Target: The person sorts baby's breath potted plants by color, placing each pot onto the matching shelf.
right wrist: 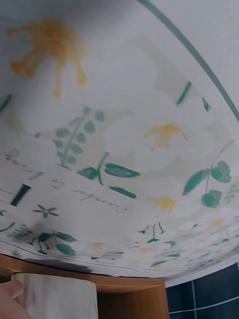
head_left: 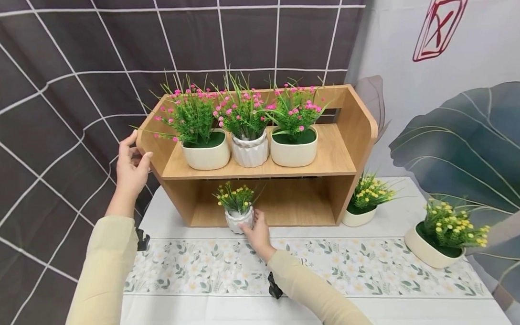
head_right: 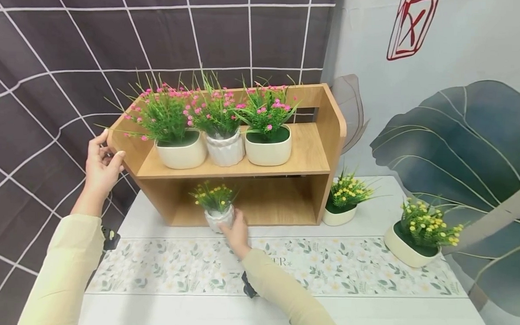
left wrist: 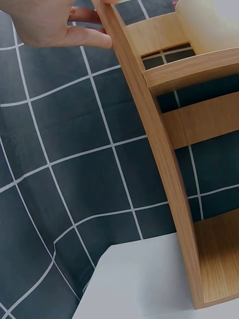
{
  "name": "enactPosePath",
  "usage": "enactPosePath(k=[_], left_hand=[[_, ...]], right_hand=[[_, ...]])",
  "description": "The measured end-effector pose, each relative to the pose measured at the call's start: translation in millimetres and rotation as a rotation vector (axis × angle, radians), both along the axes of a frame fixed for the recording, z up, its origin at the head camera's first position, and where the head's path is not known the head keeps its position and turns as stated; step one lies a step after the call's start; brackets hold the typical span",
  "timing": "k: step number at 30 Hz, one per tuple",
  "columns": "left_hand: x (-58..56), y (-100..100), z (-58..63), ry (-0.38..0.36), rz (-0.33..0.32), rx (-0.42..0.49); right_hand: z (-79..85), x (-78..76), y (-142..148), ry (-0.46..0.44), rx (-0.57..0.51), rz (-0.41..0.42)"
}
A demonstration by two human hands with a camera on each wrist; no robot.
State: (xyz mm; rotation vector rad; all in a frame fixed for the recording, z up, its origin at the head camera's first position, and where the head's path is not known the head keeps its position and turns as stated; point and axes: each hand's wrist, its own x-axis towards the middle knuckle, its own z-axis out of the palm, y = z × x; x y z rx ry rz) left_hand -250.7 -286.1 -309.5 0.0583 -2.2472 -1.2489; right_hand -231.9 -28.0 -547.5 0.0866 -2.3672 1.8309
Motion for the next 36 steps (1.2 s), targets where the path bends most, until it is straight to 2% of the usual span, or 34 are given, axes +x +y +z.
enactPosePath(k=[5,10,15,18,26,32,36], left_hand=[[-0.5,-1,-0.8,0.015,-0.007,-0.01],[1.1,-2,2.0,0.027,0.006,-0.006],[1.9,-2,4.2,0.045,0.003,0.0],[0.8,-1,2.6,0.046,-0.004,0.005],[-0.8,0,-1.6,0.05,-0.01,0.02],[-2.4,-1,0.0,0.046,0.003,0.016],[-3.3,-2,-2.0,0.037,0.003,0.019]], right_hand=[[4.3,1.3,-5,0.011,0.012,0.008],[12.5,-0.7,-10,-0.031,0.037,0.035],[18.4,-4.9,-15,-0.039,0.131,0.003],[18.8,-7.2,-17,-0.054,0.143,-0.009],[17.2,-10.5,-26,-0.079,0.062,-0.059],[16.7,-13.0,-37,-0.144,-0.012,-0.115],[16.8,-12.1,-38,-0.164,-0.129,-0.059]])
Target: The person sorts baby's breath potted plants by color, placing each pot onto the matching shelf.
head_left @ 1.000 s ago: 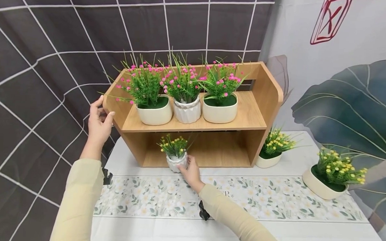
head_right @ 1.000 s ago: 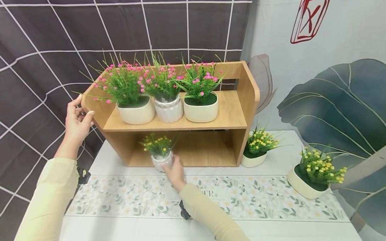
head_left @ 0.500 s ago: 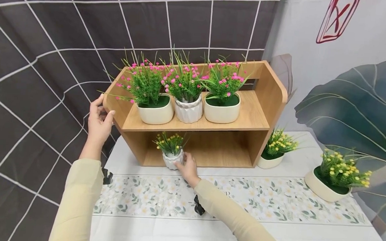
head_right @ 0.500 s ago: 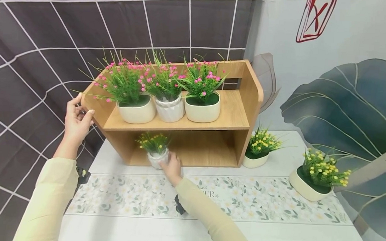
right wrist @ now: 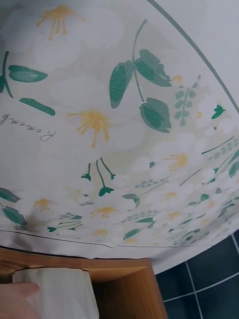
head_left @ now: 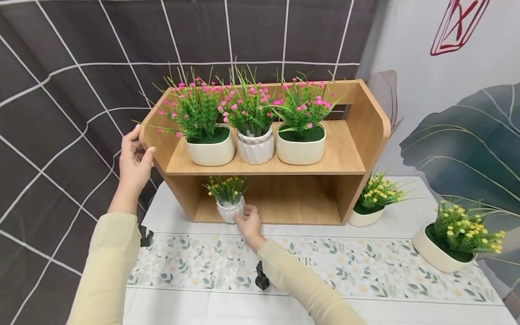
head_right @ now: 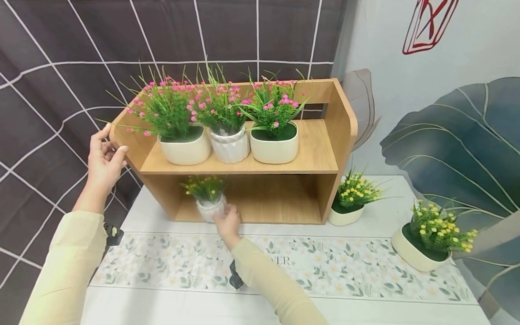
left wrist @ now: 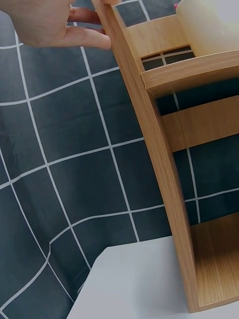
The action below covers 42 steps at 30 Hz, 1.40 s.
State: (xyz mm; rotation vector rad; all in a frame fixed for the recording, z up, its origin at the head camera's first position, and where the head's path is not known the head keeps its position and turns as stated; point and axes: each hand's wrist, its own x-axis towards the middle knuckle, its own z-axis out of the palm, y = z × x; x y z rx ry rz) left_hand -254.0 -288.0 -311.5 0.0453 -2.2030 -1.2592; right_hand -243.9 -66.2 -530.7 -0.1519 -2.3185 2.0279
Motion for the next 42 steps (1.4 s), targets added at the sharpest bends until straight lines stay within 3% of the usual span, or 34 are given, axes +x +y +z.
enactPosePath(k=[4,9,12,14,18,19,21,25,29,33,42], left_hand=[[0.5,1,0.3,0.004,-0.003,0.009],[2.2,6,4.0,0.027,-0.014,0.014],[2.3,7,5.0,0.027,-0.018,0.017],[2.0,7,5.2,0.025,-0.019,0.016],[0.5,4,4.9,0.031,-0.008,0.001],[0.1,3,4.9,0.036,-0.004,-0.003],[-1.1,2,4.7,0.04,0.002,-0.01],[-2.1,2,3.9,0.027,-0.004,-0.007],[-0.9,2,2.2,0.004,0.002,0.004],[0.4,1,1.5,-0.004,0.014,0.012],[1.3,2,0.1,-0.008,0.015,-0.021]], right_hand=[[-1.3,-2.2,1,-0.026,-0.113,0.073],[3.0,-5.2,4,-0.051,-0.177,0.143],[-1.5,-7.2,8,0.003,-0.163,0.18],[-34.3,-22.8,8,0.093,-0.167,0.213],[-47.9,-29.7,8,0.111,-0.176,0.27],[-44.9,-27.4,7,0.105,-0.17,0.28],[-12.2,-11.6,7,0.048,-0.136,0.282],[10.4,3.9,6,0.045,-0.113,0.272],[11.1,13.2,6,0.039,-0.05,0.285],[14.4,24.7,10,0.107,0.107,0.31],[20.5,43.8,30,0.232,0.102,0.356]])
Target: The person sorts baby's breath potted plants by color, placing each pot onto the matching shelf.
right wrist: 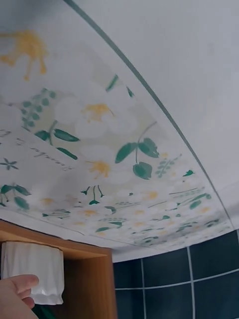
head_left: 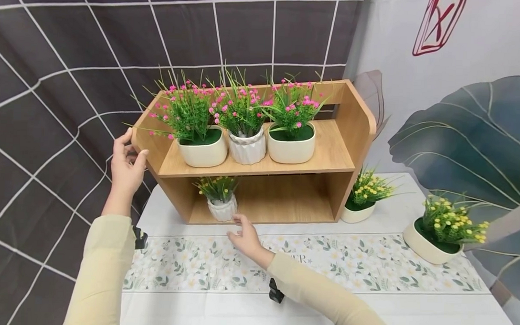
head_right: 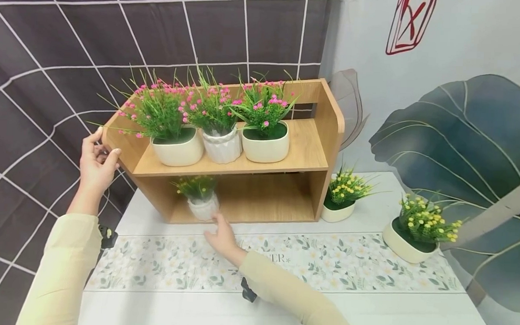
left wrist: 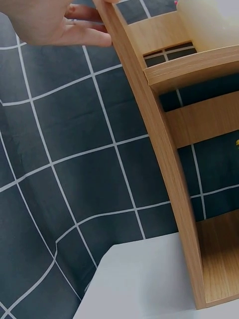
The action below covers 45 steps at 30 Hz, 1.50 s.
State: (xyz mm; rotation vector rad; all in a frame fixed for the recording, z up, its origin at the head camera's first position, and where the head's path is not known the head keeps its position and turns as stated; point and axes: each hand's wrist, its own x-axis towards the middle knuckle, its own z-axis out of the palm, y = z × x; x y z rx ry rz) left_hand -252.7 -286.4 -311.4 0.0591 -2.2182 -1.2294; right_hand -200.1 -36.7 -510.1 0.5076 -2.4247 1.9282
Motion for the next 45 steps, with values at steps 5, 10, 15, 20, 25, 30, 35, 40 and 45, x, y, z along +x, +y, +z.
enactPosePath(k=[5,10,15,20,25,30,35,40,45], left_hand=[[0.1,1,-0.4,0.002,-0.001,-0.004],[0.4,0,1.2,0.001,-0.024,-0.003],[-0.2,-2,2.0,-0.004,-0.032,-0.008],[-1.4,-3,3.5,-0.024,-0.022,-0.011],[0.1,-3,4.1,-0.051,-0.01,-0.046],[0.3,-2,3.9,-0.066,-0.008,-0.054],[2.3,1,5.5,-0.047,-0.022,-0.051],[4.3,-1,7.0,-0.015,-0.02,-0.037],[3.5,-1,4.0,-0.026,-0.041,-0.022]], right_hand=[[1.6,5.9,15,0.011,0.012,0.01],[0.3,10.0,31,-0.006,0.005,0.022],[0.5,13.1,45,0.008,0.033,0.03],[2.1,16.2,55,0.013,0.065,0.037],[2.3,24.2,64,0.034,0.092,0.046],[-0.9,32.4,76,0.04,0.139,0.034],[-4.0,39.2,87,0.059,0.16,0.01],[-2.4,45.1,95,0.041,0.161,0.01],[-0.6,52.6,109,-0.025,0.159,-0.026]])
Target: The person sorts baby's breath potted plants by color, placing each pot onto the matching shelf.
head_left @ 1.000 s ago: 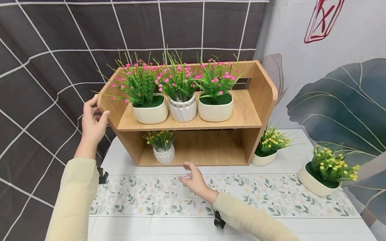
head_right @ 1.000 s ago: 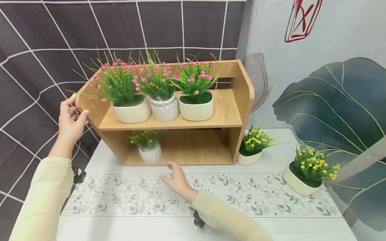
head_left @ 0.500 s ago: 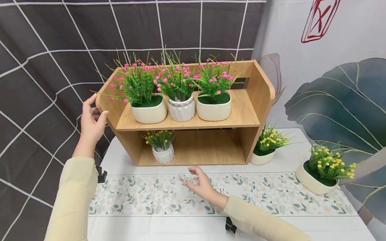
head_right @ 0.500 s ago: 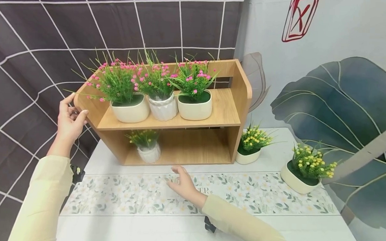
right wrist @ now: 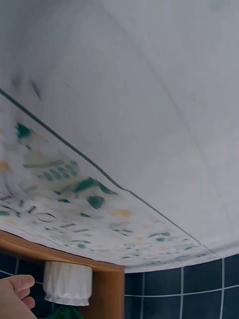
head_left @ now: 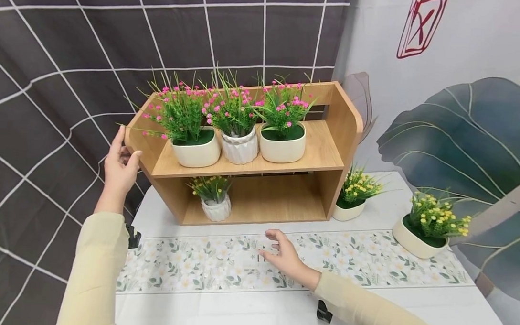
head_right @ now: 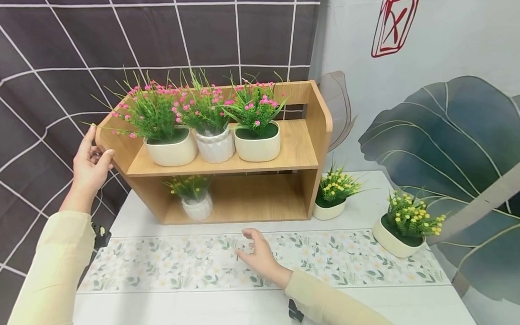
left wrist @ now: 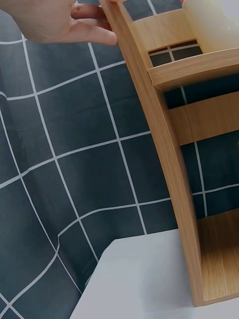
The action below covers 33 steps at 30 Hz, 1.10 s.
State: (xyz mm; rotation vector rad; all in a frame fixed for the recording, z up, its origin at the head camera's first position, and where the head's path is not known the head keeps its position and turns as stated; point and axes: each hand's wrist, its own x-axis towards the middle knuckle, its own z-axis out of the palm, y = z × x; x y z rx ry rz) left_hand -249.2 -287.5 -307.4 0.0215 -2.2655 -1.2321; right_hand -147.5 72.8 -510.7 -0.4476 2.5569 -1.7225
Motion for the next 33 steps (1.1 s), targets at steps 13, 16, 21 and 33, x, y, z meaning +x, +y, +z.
enactPosePath(k=[13,16,21,33], left_hand=[[-0.5,2,3.8,-0.005,-0.01,-0.026],[0.5,2,4.1,-0.003,-0.008,-0.024],[0.7,2,4.3,-0.012,-0.011,-0.035],[0.1,0,2.8,-0.01,-0.007,-0.058]], right_hand=[[-11.5,3.4,54,-0.035,0.033,-0.145],[-17.4,5.3,67,-0.01,0.035,-0.165],[-23.0,8.6,87,0.011,0.047,-0.194],[-24.5,12.1,132,-0.004,0.069,-0.283]])
